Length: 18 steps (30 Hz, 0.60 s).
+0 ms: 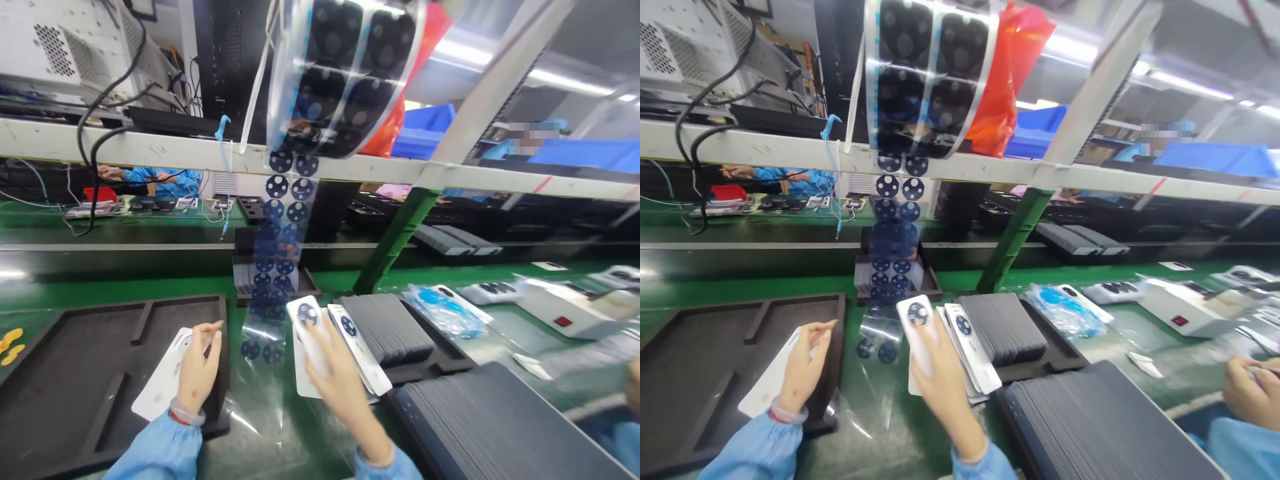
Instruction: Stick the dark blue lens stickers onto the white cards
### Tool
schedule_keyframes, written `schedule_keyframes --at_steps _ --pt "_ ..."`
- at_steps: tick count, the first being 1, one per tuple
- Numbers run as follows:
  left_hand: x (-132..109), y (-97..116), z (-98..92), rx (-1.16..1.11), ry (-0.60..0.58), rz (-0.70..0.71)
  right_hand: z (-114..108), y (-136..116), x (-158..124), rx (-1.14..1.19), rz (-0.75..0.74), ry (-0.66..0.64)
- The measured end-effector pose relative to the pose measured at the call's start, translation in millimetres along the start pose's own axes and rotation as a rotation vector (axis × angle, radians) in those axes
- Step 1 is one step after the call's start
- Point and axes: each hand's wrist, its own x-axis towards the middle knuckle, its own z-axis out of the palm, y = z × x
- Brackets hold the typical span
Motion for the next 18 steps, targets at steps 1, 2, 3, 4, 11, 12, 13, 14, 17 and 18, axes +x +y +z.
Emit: schedule_keyframes --at_steps 1,2,3,4,11,12,13,14,17,18 --pt "5 -5 -6.1 0.223 0.076 0.034 -14 19 3 0.004 0.032 -0.013" --pt "9 -11 -11.8 0.441 0.127 0.029 -26 38 5 0.006 0.066 -0.034" --pt "12 -16 -16.9 0.637 0.148 -0.011 -34 56 5 0.012 0.09 -0.059" --pt "14 -22 -21.4 0.793 0.135 -0.068 -40 70 5 0.022 0.096 -0.078" --pt "18 -38 -39.0 1.108 -0.065 -0.23 -24 64 11 -0.053 0.032 0.097" --pt "19 -37 -40.4 1.111 -0.055 -0.246 -18 54 13 -0.04 0.023 0.094" --pt "21 -36 -41.5 1.112 -0.042 -0.262 -10 46 16 -0.019 0.021 0.087" --pt "22 -35 -42.3 1.11 -0.026 -0.281 -1 39 17 0.012 0.025 0.079" --pt "24 -31 -43.2 1.049 0.016 -0.318 35 27 20 0.165 0.088 0.049" --pt "23 -28 -43.5 1.003 0.027 -0.321 49 26 21 0.221 0.129 0.045"
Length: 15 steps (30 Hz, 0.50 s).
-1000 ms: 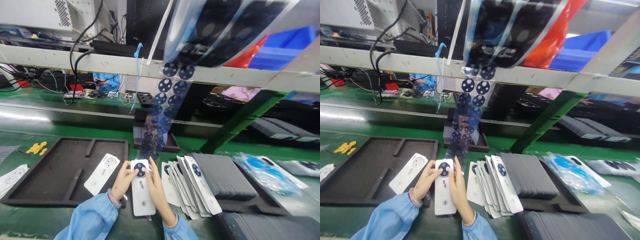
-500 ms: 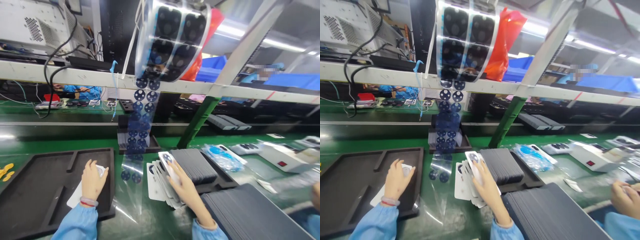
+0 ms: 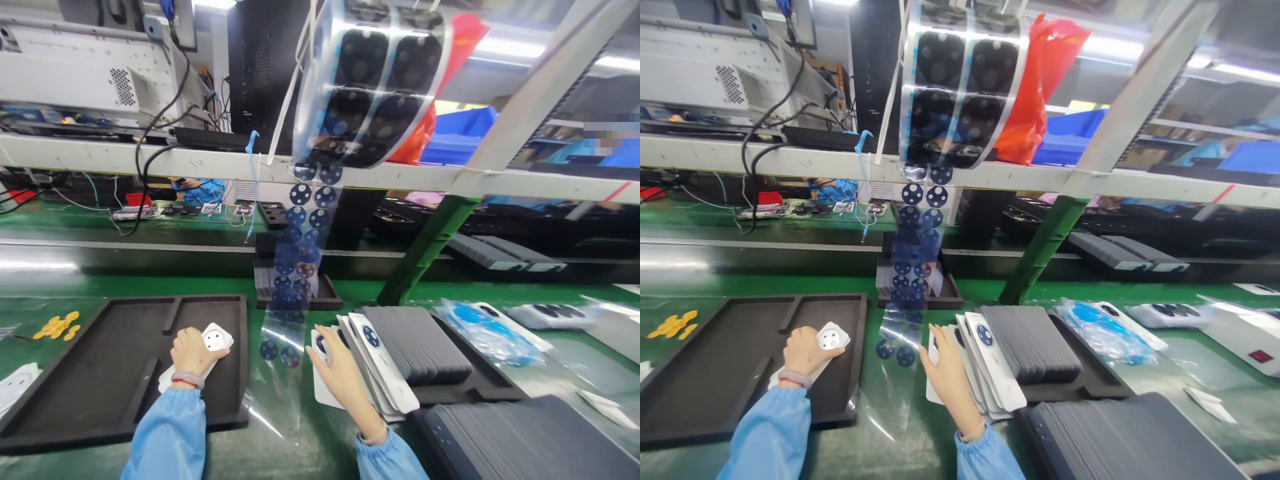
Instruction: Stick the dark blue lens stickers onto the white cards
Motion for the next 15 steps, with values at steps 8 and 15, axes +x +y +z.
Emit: schedule_keyframes --at_steps 8,15 --pt "-9 7 -35.9 -0.71 0.053 -0.172 61 6 18 0.334 0.346 0.017" --pt "-26 21 -29.7 -1.635 -0.692 0.056 38 -18 23 0.699 0.26 -0.106"
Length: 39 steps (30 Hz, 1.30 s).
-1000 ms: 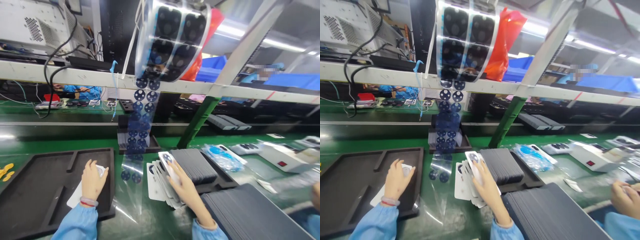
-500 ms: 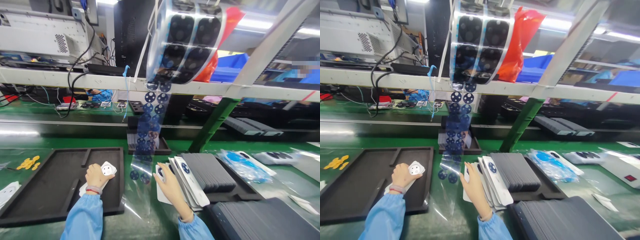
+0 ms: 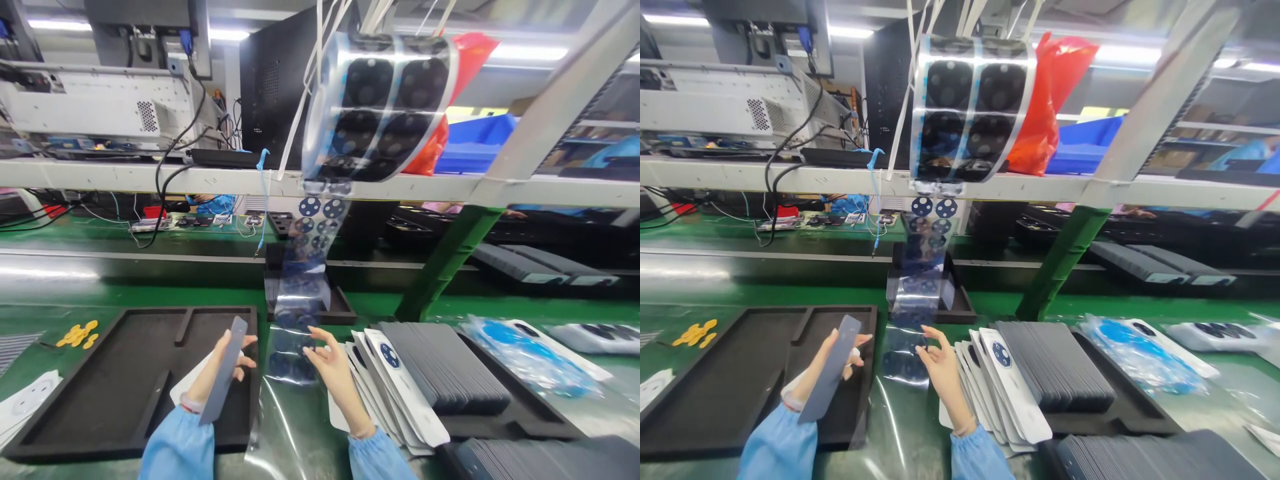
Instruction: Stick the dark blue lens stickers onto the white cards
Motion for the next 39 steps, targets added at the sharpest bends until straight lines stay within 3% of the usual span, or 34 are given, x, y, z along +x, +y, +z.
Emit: schedule_keyframes --at_steps 3,6,9,11,20,25,30,39 --pt "-1 -16 15.8 -0.053 -0.191 -0.06 1 -9 -4 -0.085 -0.117 0.042" --pt "1 -27 25.0 -0.052 -0.253 -0.079 8 -19 -14 -0.486 -0.41 0.178" --pt "3 -32 25.5 -0.108 -0.22 -0.088 18 -26 -25 -0.847 -0.69 0.022" --pt "5 -34 23.8 -0.145 -0.248 -0.087 22 -25 -29 -0.909 -0.79 -0.092" --pt "4 -35 23.8 -0.11 -0.302 -0.087 26 -17 -33 -0.792 -0.747 -0.011" --pt "6 -36 23.0 -0.128 -0.296 -0.102 27 -16 -35 -0.737 -0.825 -0.029" --pt "2 -35 24.7 -0.062 -0.271 -0.09 28 -13 -33 -0.716 -0.73 0.002" --pt "1 -36 29.1 -0.055 -0.304 -0.122 28 -11 -33 -0.68 -0.825 -0.109"
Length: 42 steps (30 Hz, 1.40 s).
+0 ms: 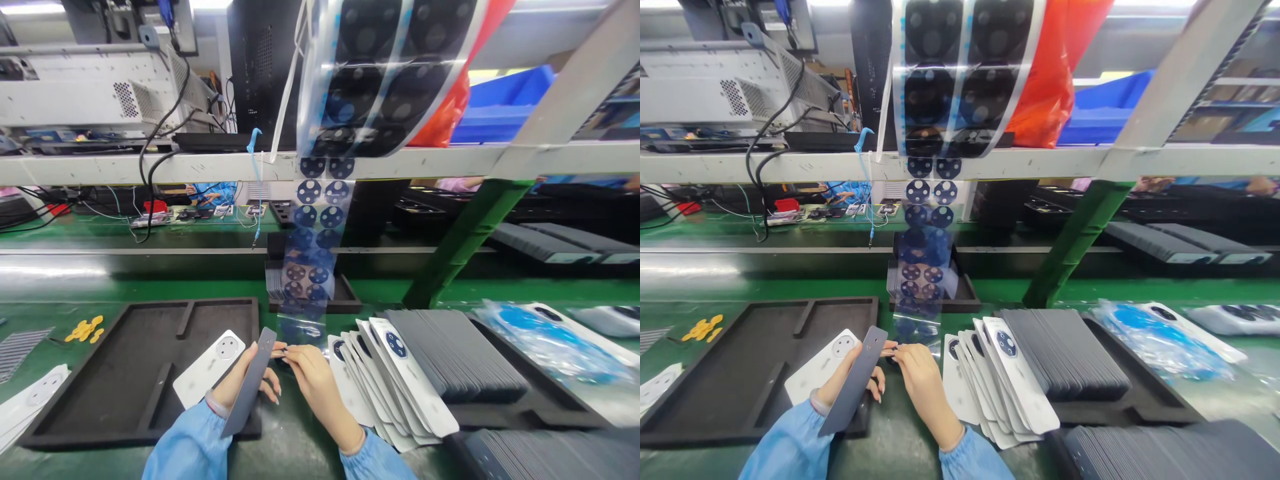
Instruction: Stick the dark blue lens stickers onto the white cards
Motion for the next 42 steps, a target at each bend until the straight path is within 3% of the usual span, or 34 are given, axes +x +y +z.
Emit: schedule_keyframes --at_steps 3,6,9,11,13,16,19,26,32,42 --pt "3 1 0.0 -0.032 0.074 -0.012 -1 -1 1 -0.02 -0.064 0.001" --pt "5 3 -0.5 -0.053 0.179 0.001 -7 -3 6 0.073 -0.072 -0.108" --pt "6 4 -0.4 -0.05 0.239 0.024 -16 -6 12 0.276 0.099 -0.219" --pt "6 4 0.7 -0.04 0.274 0.037 -22 -7 15 0.452 0.263 -0.225" --pt "6 4 2.0 -0.011 0.325 0.08 -25 -6 17 0.605 0.437 -0.113" --pt "6 2 2.2 0.138 0.438 0.246 -23 -3 16 0.707 0.708 0.16" --pt "7 -2 1.0 0.285 0.492 0.366 -18 -4 15 0.764 0.866 0.289" --pt "3 0 15.7 0.258 0.342 0.269 -10 -18 14 0.882 0.912 0.26" --pt "-3 -7 31.7 0.201 0.155 0.179 -7 -16 11 0.79 0.888 0.261" --pt "-1 -20 33.8 0.205 0.091 0.178 -5 -12 5 0.588 0.88 0.232"
